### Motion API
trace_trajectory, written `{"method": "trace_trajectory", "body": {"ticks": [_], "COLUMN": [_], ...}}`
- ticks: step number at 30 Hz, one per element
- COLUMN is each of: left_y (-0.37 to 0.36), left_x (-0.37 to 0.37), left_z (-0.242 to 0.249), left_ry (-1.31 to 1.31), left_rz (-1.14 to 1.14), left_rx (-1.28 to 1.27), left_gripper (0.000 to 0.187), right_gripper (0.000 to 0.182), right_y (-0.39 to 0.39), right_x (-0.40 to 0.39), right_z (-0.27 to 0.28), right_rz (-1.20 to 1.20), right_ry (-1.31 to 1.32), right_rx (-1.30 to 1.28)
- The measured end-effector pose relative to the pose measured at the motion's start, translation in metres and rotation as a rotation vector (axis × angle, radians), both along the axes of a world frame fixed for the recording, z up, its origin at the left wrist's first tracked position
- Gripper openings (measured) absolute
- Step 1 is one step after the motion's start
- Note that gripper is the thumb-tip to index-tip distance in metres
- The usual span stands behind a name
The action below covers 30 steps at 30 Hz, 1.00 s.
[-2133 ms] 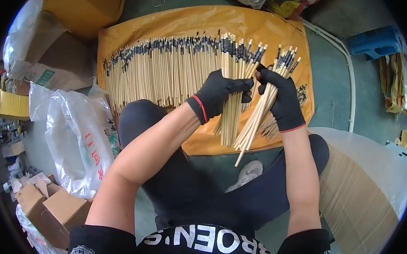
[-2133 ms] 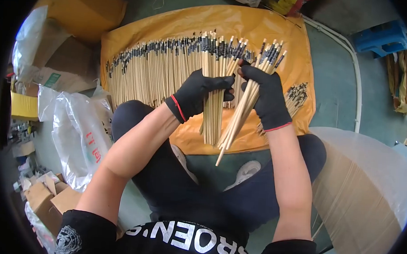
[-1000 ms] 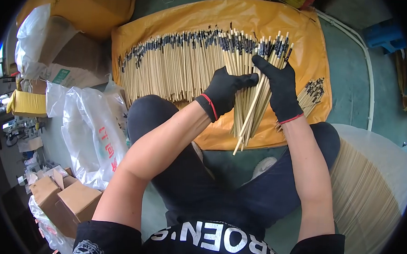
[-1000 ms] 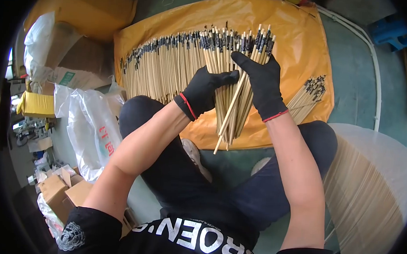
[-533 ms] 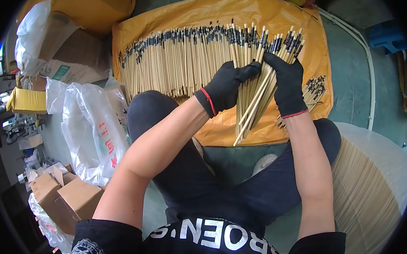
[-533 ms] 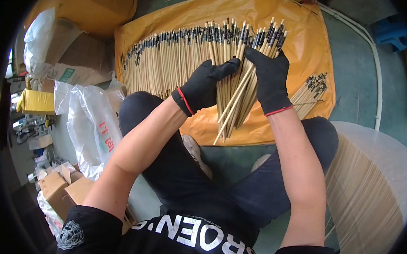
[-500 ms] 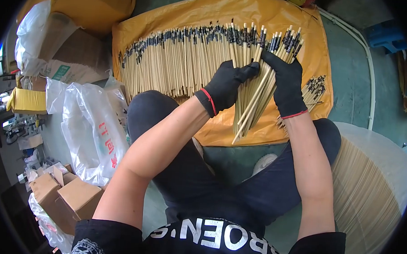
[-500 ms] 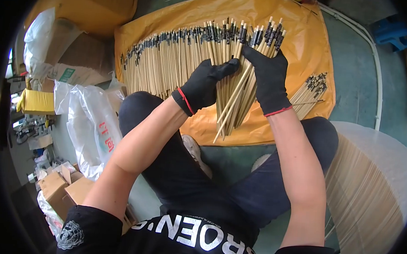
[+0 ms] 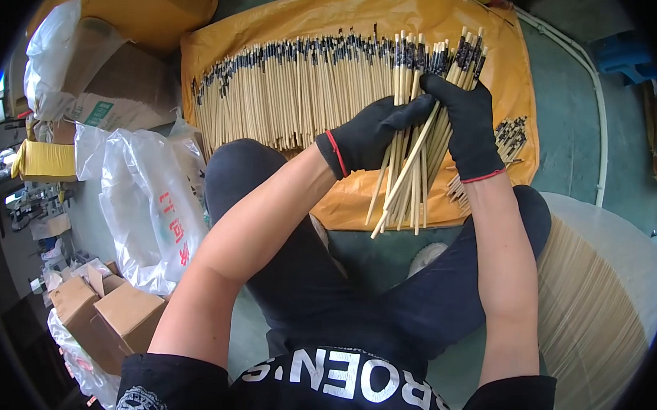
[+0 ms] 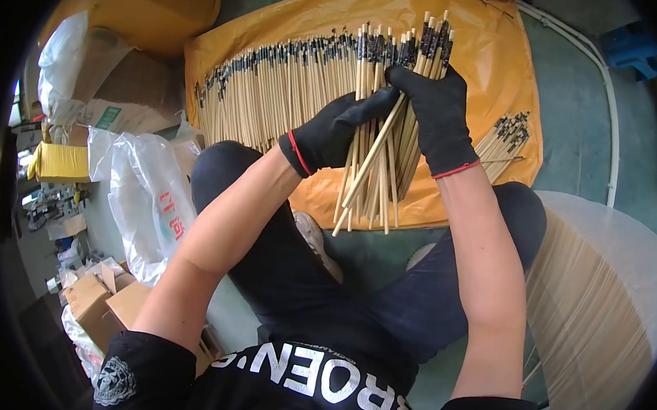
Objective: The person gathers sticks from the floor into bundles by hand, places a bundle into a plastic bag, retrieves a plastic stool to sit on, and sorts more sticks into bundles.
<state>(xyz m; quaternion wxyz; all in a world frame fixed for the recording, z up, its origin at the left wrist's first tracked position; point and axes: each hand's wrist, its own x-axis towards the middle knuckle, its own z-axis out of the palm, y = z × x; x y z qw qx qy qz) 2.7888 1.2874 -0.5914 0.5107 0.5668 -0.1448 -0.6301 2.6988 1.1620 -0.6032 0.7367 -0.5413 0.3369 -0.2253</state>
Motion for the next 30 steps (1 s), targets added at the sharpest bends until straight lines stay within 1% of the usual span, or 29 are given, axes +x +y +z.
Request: {"method": "trace_trajectory", "body": {"ticks": [1, 2, 3, 5, 6, 8, 9, 11, 12, 14, 15, 16, 18, 19, 20, 22, 23, 24, 26, 27, 28, 30], "left_y": [0.001, 0.000, -0.001, -0.002, -0.001, -0.002, -0.002, -0.004, -0.007, -0.013, -0.012, -0.010, -0.007, -0.008, -0.009, -0.008, -0.008, -0.010, -0.011, -0.008, -0.007, -0.008], "left_x": [0.003, 0.003, 0.002, -0.001, -0.003, -0.006, -0.005, -0.003, -0.007, -0.015, -0.016, -0.017, -0.018, -0.018, -0.016, -0.014, -0.016, -0.020, -0.026, -0.026, -0.029, -0.036], "left_z": [-0.019, -0.024, -0.028, -0.030, -0.028, -0.023, -0.030, -0.050, -0.033, -0.001, -0.007, -0.006, -0.002, -0.002, -0.003, -0.004, -0.004, -0.003, -0.002, -0.009, -0.012, -0.010], "left_ry": [-0.055, -0.111, -0.113, 0.037, 0.036, 0.431, 0.431, 0.039, 0.041, -0.081, -0.057, -0.053, -0.010, -0.037, -0.033, -0.012, -0.007, -0.299, -0.878, -0.892, -0.889, -1.155], "left_rz": [-0.059, -0.117, -0.117, -0.032, -0.032, 0.109, 0.108, -0.093, -0.093, -0.109, -0.080, -0.080, -0.015, -0.005, -0.002, -0.023, -0.018, -0.032, -0.060, 0.026, 0.032, 0.135], "left_rx": [-0.151, -0.301, -0.303, -0.315, -0.315, -0.272, -0.273, -0.320, -0.320, -0.157, -0.189, -0.190, -0.234, -0.211, -0.214, -0.146, -0.151, -0.035, 0.210, 0.016, 0.014, -0.161], "left_gripper": [0.038, 0.040, 0.040, 0.038, 0.038, 0.037, 0.037, 0.039, 0.039, 0.036, 0.031, 0.031, 0.032, 0.034, 0.034, 0.039, 0.039, 0.048, 0.067, 0.084, 0.084, 0.076], "right_gripper": [0.020, 0.019, 0.019, 0.017, 0.017, 0.016, 0.016, 0.017, 0.017, 0.023, 0.031, 0.031, 0.036, 0.038, 0.038, 0.033, 0.025, 0.025, 0.020, 0.021, 0.021, 0.016], "right_y": [0.000, 0.000, 0.000, 0.001, 0.002, 0.004, 0.006, 0.012, 0.015, 0.019, 0.017, 0.017, 0.021, 0.018, 0.016, 0.013, 0.019, 0.020, 0.023, 0.023, 0.023, 0.023], "right_x": [-0.001, -0.003, -0.004, -0.006, -0.007, -0.008, -0.008, -0.004, -0.003, 0.000, 0.002, 0.000, 0.002, -0.003, -0.004, -0.003, -0.001, 0.001, 0.004, 0.003, 0.004, 0.005], "right_z": [0.003, 0.004, 0.005, 0.006, 0.006, 0.005, 0.002, -0.005, -0.010, -0.020, -0.022, -0.024, -0.006, -0.001, -0.004, -0.012, -0.001, -0.001, -0.006, -0.006, -0.005, -0.003], "right_rz": [0.004, 0.007, 0.008, 0.038, 0.037, 0.005, 0.004, -0.090, -0.090, -0.207, -0.184, -0.184, -0.165, -0.033, -0.032, 0.089, 0.103, 0.106, 0.043, -0.006, -0.001, -0.143], "right_ry": [-0.004, -0.010, -0.011, -0.083, -0.084, -0.107, -0.107, -0.041, -0.039, -0.214, -0.174, -0.170, -0.405, -0.399, -0.395, -0.266, -0.085, -0.081, -0.070, -0.141, -0.137, -0.314], "right_rx": [0.054, 0.109, 0.107, 0.140, 0.140, 0.205, 0.205, 0.232, 0.232, 0.420, 0.452, 0.450, 0.620, 0.603, 0.601, 0.523, 0.200, 0.192, 0.064, 0.154, 0.150, 0.299]}}
